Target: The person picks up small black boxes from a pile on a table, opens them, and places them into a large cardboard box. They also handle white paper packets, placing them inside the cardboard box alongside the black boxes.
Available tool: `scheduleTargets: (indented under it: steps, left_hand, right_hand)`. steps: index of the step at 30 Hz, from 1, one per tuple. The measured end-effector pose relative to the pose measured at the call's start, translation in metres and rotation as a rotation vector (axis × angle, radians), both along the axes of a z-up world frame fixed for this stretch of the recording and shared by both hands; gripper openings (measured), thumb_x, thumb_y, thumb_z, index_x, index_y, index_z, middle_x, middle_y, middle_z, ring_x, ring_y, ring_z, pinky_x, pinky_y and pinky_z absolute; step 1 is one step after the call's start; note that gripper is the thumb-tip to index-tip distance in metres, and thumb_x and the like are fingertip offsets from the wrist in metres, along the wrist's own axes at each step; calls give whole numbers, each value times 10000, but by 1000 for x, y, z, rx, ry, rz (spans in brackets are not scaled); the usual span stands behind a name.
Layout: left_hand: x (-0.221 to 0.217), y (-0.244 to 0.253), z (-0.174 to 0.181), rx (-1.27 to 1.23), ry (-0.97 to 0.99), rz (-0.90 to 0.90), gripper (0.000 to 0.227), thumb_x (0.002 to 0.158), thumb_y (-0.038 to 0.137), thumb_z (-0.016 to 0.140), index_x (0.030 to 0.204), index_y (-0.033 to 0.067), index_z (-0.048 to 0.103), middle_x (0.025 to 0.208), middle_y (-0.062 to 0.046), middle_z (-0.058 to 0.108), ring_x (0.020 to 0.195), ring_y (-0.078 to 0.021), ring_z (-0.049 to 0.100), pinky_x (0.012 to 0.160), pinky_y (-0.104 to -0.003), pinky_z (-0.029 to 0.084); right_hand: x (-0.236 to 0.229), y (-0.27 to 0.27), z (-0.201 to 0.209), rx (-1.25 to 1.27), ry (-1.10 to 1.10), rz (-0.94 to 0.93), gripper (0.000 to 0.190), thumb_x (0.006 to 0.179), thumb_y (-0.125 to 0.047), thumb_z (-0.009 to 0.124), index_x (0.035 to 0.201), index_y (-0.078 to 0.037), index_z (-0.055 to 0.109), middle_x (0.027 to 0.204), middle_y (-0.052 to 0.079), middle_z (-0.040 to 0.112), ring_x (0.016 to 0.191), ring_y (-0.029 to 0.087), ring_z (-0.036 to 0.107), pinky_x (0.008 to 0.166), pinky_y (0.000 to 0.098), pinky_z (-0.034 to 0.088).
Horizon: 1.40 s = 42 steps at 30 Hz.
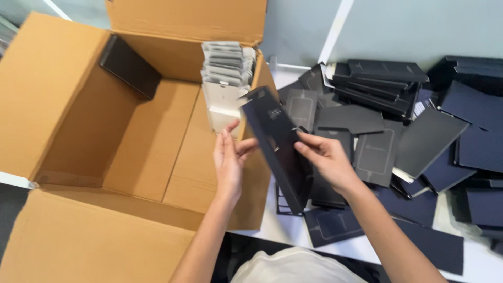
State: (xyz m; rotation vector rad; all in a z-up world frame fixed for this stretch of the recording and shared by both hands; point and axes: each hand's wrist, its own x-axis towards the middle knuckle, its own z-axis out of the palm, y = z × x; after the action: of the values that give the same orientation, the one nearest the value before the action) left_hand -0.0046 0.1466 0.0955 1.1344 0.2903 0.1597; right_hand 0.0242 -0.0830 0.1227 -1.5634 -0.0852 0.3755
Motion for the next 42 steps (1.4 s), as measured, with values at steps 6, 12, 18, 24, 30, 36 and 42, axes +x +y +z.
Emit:
scheduleTargets:
  steps: [6, 12, 18, 24, 30, 36, 42]
  left_hand:
    - [8, 53, 16, -102, -241, -42, 525, 1092, 311, 520, 1467, -50, 450, 1402, -201, 619, 1241, -262, 646, 1028, -386, 557]
    - [20, 69, 52, -289, -266, -276, 550, 992, 369, 586, 1422, 34, 514, 1404, -137, 624, 1285, -208, 619, 997, -317, 521]
    - [50, 95, 16, -315, -177, 32, 359, 965, 252, 760, 1221, 20, 662, 1196, -80, 700, 1122, -161, 651, 1006, -332, 523]
    - [71, 148, 48, -120, -151, 126, 348, 929, 276, 761, 1168, 36, 680, 1129, -49, 732, 1023, -130, 688, 931, -336, 566]
    - [92, 170, 86, 197, -197, 47, 318, 947, 272, 771, 1130, 19, 714, 1043, -35, 762, 923, -78, 680, 844, -274, 547]
    - [112, 184, 84, 316, -138, -18, 305, 934, 288, 763, 1094, 30, 736, 955, -9, 759, 830, -58, 666, 742, -256, 534]
    - [125, 192, 16, 307, -86, -125, 315, 936, 280, 760, 1129, 32, 751, 989, 1, 764, 861, -50, 655, 773, -233, 528]
  right_hand:
    - [18, 77, 43, 62, -16, 298, 418, 995, -195, 625, 1357, 12, 659, 1222, 73, 752, 1077, 92, 678, 962, 243, 530]
    - [46, 118, 24, 286, 123, 449, 424, 1026, -223, 631, 1382, 3, 672, 1012, 80, 747, 931, 128, 683, 842, 267, 559]
    - [72, 129, -5, 197, 381, 133, 425, 969, -370, 538, 1268, -72, 583, 1089, 37, 677, 972, 150, 687, 787, 403, 616]
    - [84, 140, 68, 283, 68, 213, 652, 1023, -526, 352, 1312, -21, 646, 1211, 82, 742, 1137, 149, 694, 975, 303, 557]
    - [102, 159, 112, -103, -484, 270, 514, 931, -289, 734, 1360, -31, 617, 1160, 86, 767, 1015, 157, 722, 903, 326, 583]
    - [137, 178, 126, -161, -569, 259, 474, 897, -202, 788, 1299, -16, 621, 1044, 70, 774, 922, 136, 762, 819, 292, 626]
    - [161, 180, 89, -386, -543, 299, 310, 813, -209, 815, 1013, 12, 732, 841, 74, 758, 735, 124, 718, 698, 289, 586]
